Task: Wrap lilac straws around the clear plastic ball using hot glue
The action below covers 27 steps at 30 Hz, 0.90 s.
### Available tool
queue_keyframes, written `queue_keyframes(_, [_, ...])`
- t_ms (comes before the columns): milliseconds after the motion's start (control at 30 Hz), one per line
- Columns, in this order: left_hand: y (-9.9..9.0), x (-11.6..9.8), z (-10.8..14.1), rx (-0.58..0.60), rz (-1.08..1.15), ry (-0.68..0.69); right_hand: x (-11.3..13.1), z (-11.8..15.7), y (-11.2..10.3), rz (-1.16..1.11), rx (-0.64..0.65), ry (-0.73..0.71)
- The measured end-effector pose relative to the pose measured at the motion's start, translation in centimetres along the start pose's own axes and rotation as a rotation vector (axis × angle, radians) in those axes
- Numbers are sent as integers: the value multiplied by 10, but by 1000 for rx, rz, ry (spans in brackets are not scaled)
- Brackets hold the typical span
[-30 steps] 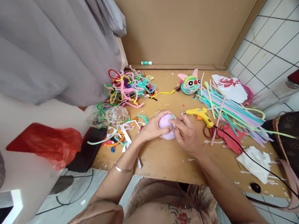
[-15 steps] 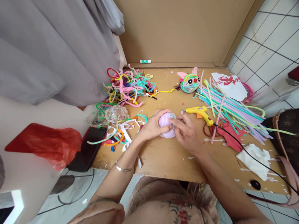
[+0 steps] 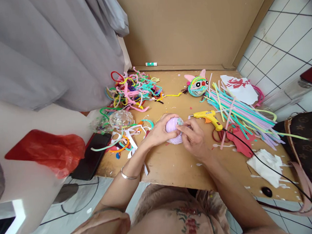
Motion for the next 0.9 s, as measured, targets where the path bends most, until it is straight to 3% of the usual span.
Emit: queue_keyframes(900, [1,-2,0,-2,5,-22,-1,-4,-2,-16,-10,24])
Point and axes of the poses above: each hand's wrist, its own z-axis away from the middle knuckle, its own y-axis out of the palm, x = y × z, the point moved 6 cm from there along -z, towards the middle knuckle, and after that the axes turned 15 degrees about z, right-handed, at the moved point
